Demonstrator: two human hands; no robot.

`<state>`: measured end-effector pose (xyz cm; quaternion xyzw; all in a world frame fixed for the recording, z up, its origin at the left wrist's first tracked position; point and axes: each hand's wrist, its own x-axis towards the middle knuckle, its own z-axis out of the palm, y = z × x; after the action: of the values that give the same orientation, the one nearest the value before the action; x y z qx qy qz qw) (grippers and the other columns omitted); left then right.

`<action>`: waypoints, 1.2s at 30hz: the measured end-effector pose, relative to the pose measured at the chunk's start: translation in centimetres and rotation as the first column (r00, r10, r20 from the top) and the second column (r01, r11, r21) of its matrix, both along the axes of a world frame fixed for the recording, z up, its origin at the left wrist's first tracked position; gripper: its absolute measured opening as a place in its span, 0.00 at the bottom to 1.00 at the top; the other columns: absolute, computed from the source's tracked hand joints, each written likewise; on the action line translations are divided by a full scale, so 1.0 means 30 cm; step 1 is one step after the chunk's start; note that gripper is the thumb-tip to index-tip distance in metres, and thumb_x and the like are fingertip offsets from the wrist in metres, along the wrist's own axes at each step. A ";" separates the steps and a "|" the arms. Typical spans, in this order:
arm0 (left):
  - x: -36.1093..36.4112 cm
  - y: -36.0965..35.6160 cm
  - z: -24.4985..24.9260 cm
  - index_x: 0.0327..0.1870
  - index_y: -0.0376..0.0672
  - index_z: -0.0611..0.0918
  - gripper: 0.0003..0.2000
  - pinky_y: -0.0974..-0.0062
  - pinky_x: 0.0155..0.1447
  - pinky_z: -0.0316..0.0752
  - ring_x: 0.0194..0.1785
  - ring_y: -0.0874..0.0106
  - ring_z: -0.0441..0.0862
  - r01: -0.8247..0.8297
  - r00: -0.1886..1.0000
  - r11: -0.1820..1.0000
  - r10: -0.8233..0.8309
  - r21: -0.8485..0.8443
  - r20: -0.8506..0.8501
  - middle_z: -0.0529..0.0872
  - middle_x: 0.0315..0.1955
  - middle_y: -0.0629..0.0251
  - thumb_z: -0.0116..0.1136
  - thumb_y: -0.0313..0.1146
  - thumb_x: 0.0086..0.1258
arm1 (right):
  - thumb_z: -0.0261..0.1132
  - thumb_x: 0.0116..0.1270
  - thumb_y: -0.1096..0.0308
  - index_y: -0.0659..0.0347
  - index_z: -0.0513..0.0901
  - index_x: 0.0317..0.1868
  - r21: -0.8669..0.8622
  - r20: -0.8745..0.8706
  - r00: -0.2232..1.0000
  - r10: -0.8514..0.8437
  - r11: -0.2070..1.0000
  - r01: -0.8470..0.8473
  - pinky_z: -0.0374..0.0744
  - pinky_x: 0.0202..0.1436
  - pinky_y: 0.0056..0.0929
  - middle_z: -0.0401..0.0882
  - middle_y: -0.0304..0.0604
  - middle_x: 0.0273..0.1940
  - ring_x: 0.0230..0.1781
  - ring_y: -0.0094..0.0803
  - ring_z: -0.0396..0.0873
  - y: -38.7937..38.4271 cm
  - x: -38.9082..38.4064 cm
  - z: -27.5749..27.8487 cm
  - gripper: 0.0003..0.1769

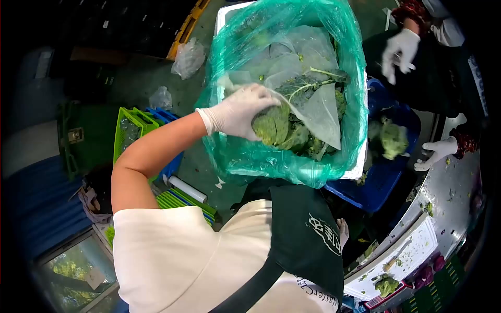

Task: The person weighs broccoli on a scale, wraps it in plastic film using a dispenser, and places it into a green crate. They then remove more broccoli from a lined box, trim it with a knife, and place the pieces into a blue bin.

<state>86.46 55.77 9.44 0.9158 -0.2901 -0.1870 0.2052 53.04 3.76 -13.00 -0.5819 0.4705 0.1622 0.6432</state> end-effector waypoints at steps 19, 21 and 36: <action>0.067 -0.002 -0.106 0.55 0.43 0.81 0.21 0.63 0.56 0.76 0.45 0.57 0.81 -0.618 0.493 0.737 0.634 -0.272 0.596 0.83 0.44 0.51 0.69 0.36 0.60 | 0.61 0.74 0.57 0.66 0.77 0.63 -0.101 0.013 0.993 0.118 0.988 -0.116 0.76 0.49 0.22 0.84 0.47 0.53 0.47 0.31 0.82 0.035 0.145 0.094 0.25; 0.004 -0.170 -0.011 0.55 0.42 0.80 0.19 0.61 0.56 0.76 0.49 0.57 0.81 -0.458 0.769 0.727 0.613 -0.511 0.182 0.83 0.47 0.53 0.67 0.33 0.62 | 0.61 0.74 0.56 0.66 0.77 0.63 -0.060 0.043 0.997 0.059 0.997 -0.057 0.75 0.48 0.21 0.83 0.47 0.54 0.47 0.32 0.82 0.047 0.123 0.081 0.25; -0.027 -0.159 -0.348 0.67 0.36 0.72 0.39 0.69 0.64 0.74 0.58 0.64 0.81 -0.469 0.710 0.883 0.365 -0.017 -0.602 0.83 0.55 0.54 0.73 0.41 0.54 | 0.60 0.76 0.56 0.59 0.77 0.63 -0.015 0.050 0.998 -0.033 0.999 0.034 0.76 0.56 0.28 0.83 0.40 0.56 0.52 0.29 0.82 0.052 0.013 -0.016 0.22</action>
<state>85.64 51.00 -1.01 0.8344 -0.0128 -0.3815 0.3977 53.43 5.31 -13.46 -0.5828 0.4652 0.1332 0.6528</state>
